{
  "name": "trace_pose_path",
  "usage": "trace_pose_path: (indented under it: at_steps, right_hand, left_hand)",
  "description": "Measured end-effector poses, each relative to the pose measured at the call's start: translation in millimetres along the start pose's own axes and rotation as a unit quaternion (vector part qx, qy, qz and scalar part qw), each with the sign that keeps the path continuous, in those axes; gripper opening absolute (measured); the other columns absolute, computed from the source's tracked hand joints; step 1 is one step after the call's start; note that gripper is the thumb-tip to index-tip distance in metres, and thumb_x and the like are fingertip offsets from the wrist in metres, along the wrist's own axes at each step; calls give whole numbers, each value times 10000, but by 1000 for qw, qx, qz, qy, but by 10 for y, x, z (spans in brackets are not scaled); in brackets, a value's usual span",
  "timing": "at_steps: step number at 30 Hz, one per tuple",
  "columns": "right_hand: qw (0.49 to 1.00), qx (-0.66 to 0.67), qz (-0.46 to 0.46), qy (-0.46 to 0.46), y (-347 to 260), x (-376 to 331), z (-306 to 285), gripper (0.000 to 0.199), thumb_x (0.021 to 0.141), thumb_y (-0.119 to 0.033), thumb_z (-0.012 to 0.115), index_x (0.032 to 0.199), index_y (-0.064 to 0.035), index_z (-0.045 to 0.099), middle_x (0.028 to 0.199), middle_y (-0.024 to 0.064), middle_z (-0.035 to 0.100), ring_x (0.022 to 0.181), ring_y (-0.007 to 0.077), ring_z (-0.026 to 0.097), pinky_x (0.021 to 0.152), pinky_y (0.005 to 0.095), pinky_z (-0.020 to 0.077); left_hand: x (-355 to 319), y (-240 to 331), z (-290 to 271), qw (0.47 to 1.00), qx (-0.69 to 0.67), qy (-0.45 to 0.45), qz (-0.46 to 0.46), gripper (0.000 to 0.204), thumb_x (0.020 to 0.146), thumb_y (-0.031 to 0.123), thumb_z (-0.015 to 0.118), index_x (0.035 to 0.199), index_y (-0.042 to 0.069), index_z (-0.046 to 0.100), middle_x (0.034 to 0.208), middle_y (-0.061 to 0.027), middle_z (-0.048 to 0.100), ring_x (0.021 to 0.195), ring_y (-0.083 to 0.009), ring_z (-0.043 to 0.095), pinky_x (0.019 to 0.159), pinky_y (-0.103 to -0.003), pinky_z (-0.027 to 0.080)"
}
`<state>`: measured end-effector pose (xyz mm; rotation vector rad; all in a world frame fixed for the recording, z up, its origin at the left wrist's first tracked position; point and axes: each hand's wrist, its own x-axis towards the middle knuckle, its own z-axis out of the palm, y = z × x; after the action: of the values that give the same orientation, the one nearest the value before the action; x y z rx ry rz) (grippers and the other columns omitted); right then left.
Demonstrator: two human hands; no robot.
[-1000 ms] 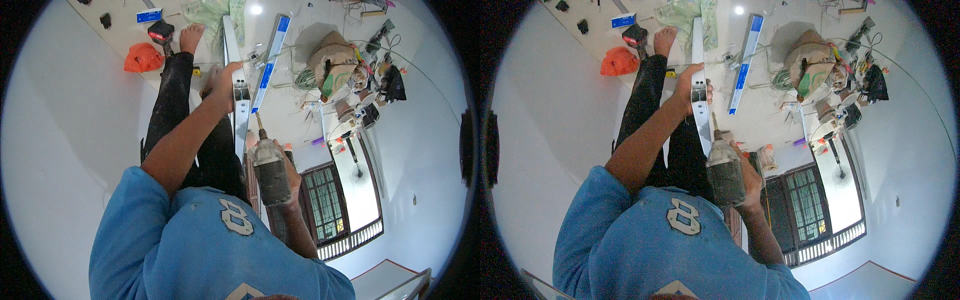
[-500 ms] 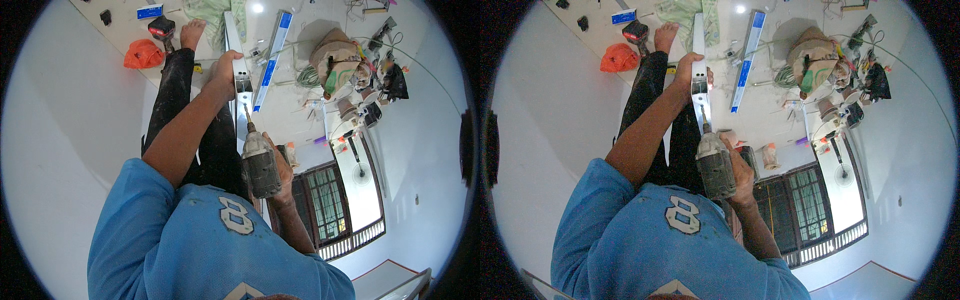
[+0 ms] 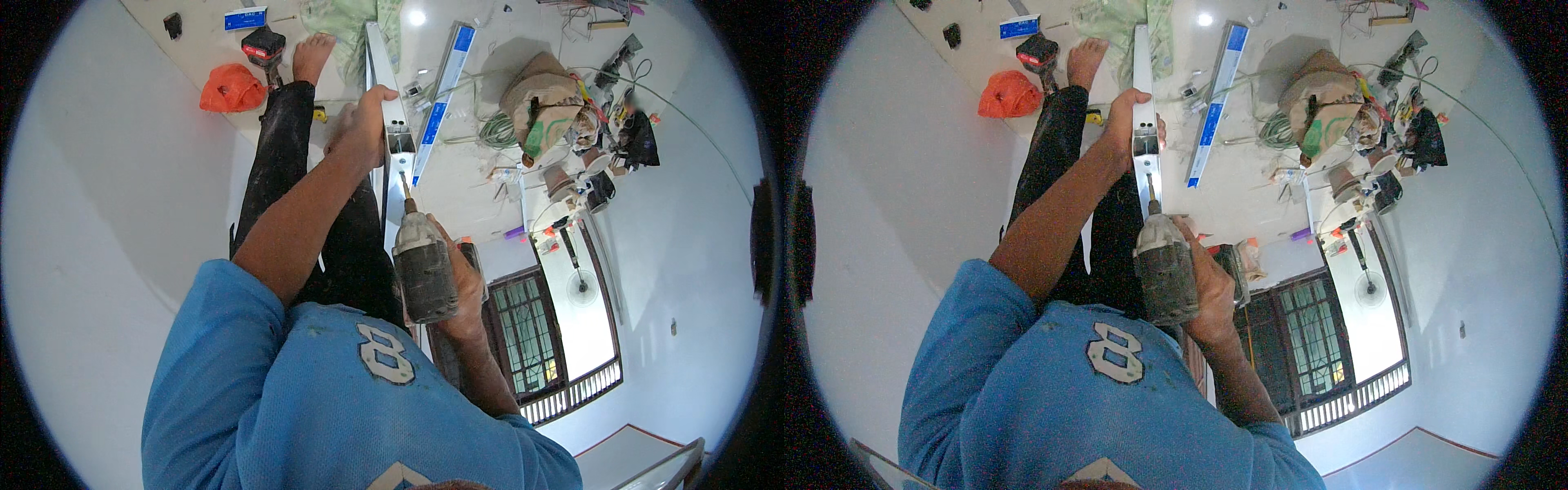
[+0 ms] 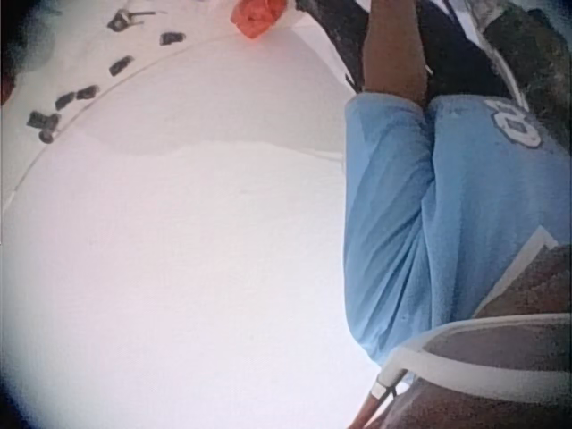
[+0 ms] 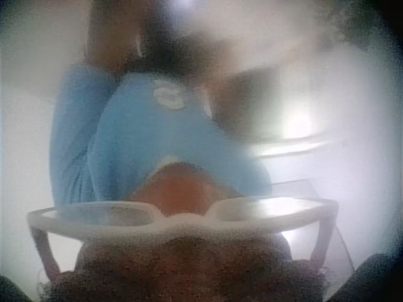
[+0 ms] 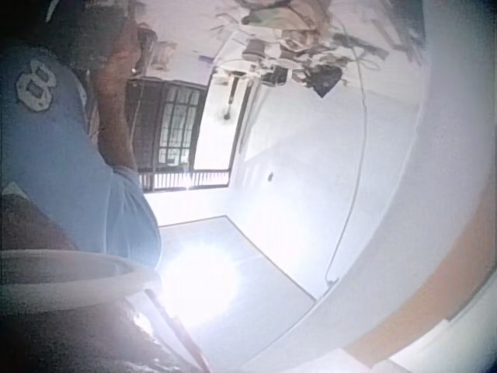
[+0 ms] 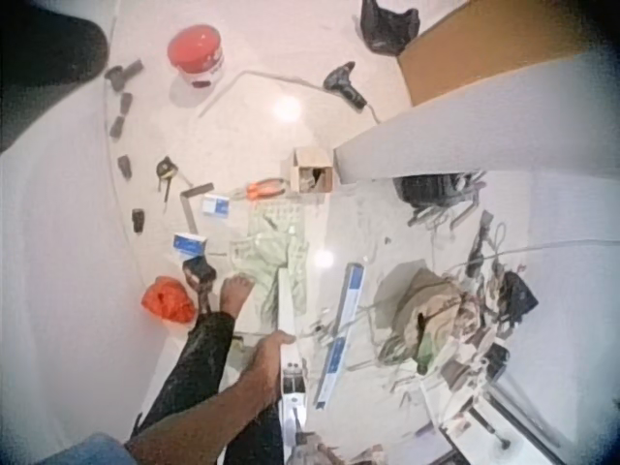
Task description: The person assembles a metal frame by inserting screws into pre-drilled holes and tightening them with a cordless drill. They handle the frame pieces, screws, and drill, working on the floor in a cluttered room.
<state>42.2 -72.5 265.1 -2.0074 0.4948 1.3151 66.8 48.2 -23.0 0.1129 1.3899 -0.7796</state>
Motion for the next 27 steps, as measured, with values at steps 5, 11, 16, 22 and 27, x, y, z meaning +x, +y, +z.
trace_pose_path:
  at_steps: [5, 11, 16, 22, 27]
  right_hand:
    - [982, -172, -74, 2, 10, 20, -67, 880, 899, -207, 852, 1669, -35, 463, 1330, 252, 740, 1160, 396, 763, 991, 467, 593]
    - [985, -130, -115, -23, 21, 14, -317, 818, 924, -207, 826, 1650, -27, 496, 1361, 232, 739, 1203, 374, 750, 1009, 441, 585]
    - [999, 21, -19, 39, 230, 342, -470, 750, 963, -159, 814, 1621, 15, 498, 1442, 193, 723, 1290, 269, 724, 1096, 426, 567]
    - [987, -66, -127, 67, 863, 2694, -431, 800, 882, -123, 790, 1602, -4, 463, 1460, 268, 662, 1360, 425, 657, 1140, 468, 535]
    - [948, -183, -218, 139, 1421, 5019, 138, 808, 864, -24, 694, 1609, -2, 382, 1412, 297, 593, 1271, 547, 628, 1105, 579, 525]
  left_hand:
    - [-88, 20, 52, 1000, 3, -3, 10, 444, 911, 450, 599, 977, 12, 565, 720, -153, 614, 580, -289, 639, 576, -451, 598]
    - [143, -47, -127, 1000, -4, 1, 7, 429, 895, 452, 647, 942, 31, 578, 728, -155, 620, 562, -298, 635, 544, -482, 576]
    - [281, -64, -242, 998, -15, 40, -43, 620, 904, 636, 650, 891, 18, 613, 747, -158, 649, 566, -312, 631, 546, -485, 559]
    - [49, 33, -247, 999, -13, 1, -37, 614, 977, 660, 641, 968, 49, 587, 722, -100, 606, 546, -239, 606, 514, -401, 532]
    - [20, 10, -218, 999, 31, 1, -44, 623, 1002, 672, 589, 1021, 49, 604, 751, -104, 612, 571, -242, 621, 538, -403, 544]
